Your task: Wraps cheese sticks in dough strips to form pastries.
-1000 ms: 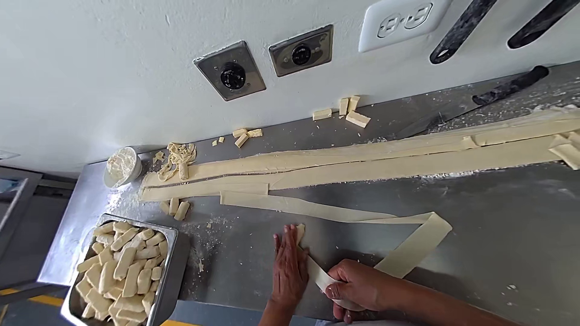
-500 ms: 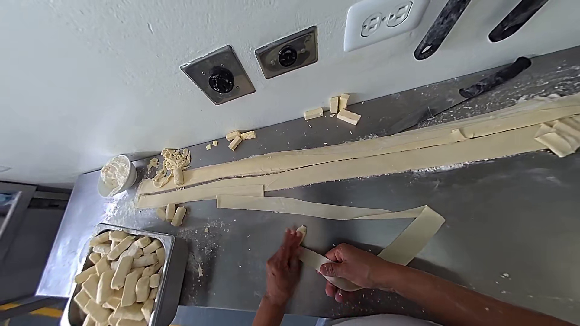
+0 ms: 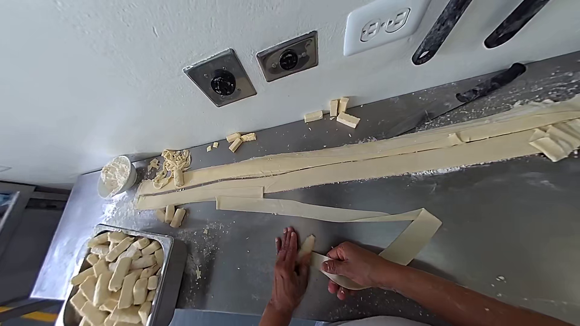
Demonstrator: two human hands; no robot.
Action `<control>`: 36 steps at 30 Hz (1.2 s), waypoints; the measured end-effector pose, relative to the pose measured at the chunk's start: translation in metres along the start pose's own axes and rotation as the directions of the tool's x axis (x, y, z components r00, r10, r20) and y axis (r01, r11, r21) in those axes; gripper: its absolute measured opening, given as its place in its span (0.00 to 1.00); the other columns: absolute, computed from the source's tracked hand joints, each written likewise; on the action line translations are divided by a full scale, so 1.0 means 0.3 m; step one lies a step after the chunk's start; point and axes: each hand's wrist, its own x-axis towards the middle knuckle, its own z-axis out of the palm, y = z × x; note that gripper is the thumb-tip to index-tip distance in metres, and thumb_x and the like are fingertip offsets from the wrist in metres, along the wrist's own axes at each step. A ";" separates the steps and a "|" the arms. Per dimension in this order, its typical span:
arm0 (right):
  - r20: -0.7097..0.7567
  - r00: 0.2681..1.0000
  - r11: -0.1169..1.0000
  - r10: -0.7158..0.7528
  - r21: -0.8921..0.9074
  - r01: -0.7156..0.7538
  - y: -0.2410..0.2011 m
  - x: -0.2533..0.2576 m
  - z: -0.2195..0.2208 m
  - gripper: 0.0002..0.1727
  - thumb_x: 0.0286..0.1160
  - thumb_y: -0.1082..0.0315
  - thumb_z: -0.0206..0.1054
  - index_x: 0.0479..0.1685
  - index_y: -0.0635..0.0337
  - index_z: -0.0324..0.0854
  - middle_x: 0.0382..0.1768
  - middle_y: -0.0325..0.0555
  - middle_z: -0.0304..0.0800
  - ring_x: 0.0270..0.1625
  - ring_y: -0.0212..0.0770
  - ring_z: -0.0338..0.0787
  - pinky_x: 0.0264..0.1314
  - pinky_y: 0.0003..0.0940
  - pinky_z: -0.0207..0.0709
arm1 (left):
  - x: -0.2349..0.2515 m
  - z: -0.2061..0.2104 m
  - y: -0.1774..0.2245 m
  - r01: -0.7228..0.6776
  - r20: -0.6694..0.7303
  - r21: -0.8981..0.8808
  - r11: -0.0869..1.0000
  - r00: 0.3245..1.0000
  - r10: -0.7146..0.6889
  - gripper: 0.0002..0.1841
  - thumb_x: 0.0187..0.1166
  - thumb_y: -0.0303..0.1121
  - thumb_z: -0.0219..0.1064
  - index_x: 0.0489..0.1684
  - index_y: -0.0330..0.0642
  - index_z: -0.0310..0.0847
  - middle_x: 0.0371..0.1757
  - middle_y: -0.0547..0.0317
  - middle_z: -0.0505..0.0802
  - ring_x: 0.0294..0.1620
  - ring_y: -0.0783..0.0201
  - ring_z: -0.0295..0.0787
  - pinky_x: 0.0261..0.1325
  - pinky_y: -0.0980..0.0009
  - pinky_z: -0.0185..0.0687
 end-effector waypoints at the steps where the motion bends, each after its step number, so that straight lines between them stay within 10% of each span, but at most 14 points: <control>1: 0.010 1.000 1.000 0.004 0.006 -0.004 0.002 0.002 0.001 0.12 0.94 0.60 0.54 0.44 0.57 0.76 0.31 0.37 0.94 0.31 0.31 0.94 0.37 0.26 0.87 | -0.006 0.012 0.012 0.002 0.014 0.009 1.000 1.000 -0.002 0.23 0.77 0.33 0.63 0.60 0.18 0.84 0.65 0.29 0.89 0.71 0.33 0.85 0.77 0.40 0.72; 9: 0.053 0.998 0.988 -0.018 -0.151 0.026 -0.009 0.015 0.057 0.18 0.95 0.56 0.52 0.52 0.62 0.79 0.41 0.42 0.89 0.32 0.31 0.89 0.37 0.27 0.83 | -0.104 -0.017 0.128 0.193 0.131 -0.230 0.954 0.977 -0.166 0.21 0.78 0.21 0.49 0.60 0.18 0.84 0.66 0.29 0.88 0.75 0.35 0.81 0.85 0.46 0.64; 17: 0.014 0.997 0.913 0.073 -0.403 -0.061 -0.006 -0.033 0.046 0.23 0.96 0.52 0.49 0.53 0.66 0.78 0.34 0.47 0.82 0.29 0.35 0.84 0.38 0.32 0.80 | -0.105 -0.015 0.212 0.366 0.102 -0.273 0.890 0.931 -0.352 0.26 0.84 0.22 0.51 0.79 0.13 0.59 0.57 0.43 0.96 0.55 0.57 0.97 0.61 0.63 0.90; 24: 0.029 0.986 0.861 -0.164 -0.484 0.157 0.009 -0.076 0.048 0.21 0.90 0.54 0.59 0.54 0.68 0.80 0.34 0.52 0.83 0.29 0.42 0.84 0.40 0.40 0.81 | 0.015 -0.102 0.204 0.655 0.322 -0.704 0.273 0.638 -0.699 0.35 0.68 0.11 0.68 0.79 0.21 0.59 0.46 0.47 0.96 0.43 0.63 0.96 0.51 0.68 0.92; 29: 0.039 0.945 0.783 -0.326 -0.548 0.293 -0.063 -0.115 0.058 0.24 0.85 0.50 0.66 0.53 0.67 0.81 0.41 0.54 0.84 0.37 0.44 0.86 0.45 0.42 0.82 | 0.031 -0.178 0.162 0.637 0.553 -0.771 0.002 0.672 -0.493 0.34 0.58 0.29 0.84 0.66 0.27 0.77 0.56 0.53 0.94 0.54 0.64 0.94 0.60 0.67 0.89; 31: 0.022 0.940 0.743 -0.340 -0.607 0.283 -0.093 -0.109 0.062 0.27 0.86 0.50 0.64 0.66 0.66 0.82 0.53 0.59 0.88 0.49 0.50 0.89 0.58 0.48 0.81 | 0.031 -0.187 0.157 0.628 0.562 -0.778 0.025 0.713 -0.418 0.29 0.58 0.34 0.87 0.58 0.31 0.86 0.51 0.55 0.97 0.51 0.65 0.95 0.58 0.68 0.90; 36: 0.064 0.978 0.593 -0.198 -0.786 0.171 -0.205 -0.083 0.074 0.22 0.92 0.55 0.57 0.45 0.69 0.82 0.36 0.57 0.82 0.42 0.53 0.82 0.48 0.53 0.72 | 0.046 -0.243 0.157 0.669 0.511 -0.673 0.317 0.730 -0.454 0.19 0.65 0.25 0.79 0.54 0.30 0.86 0.42 0.58 0.97 0.44 0.68 0.95 0.54 0.70 0.91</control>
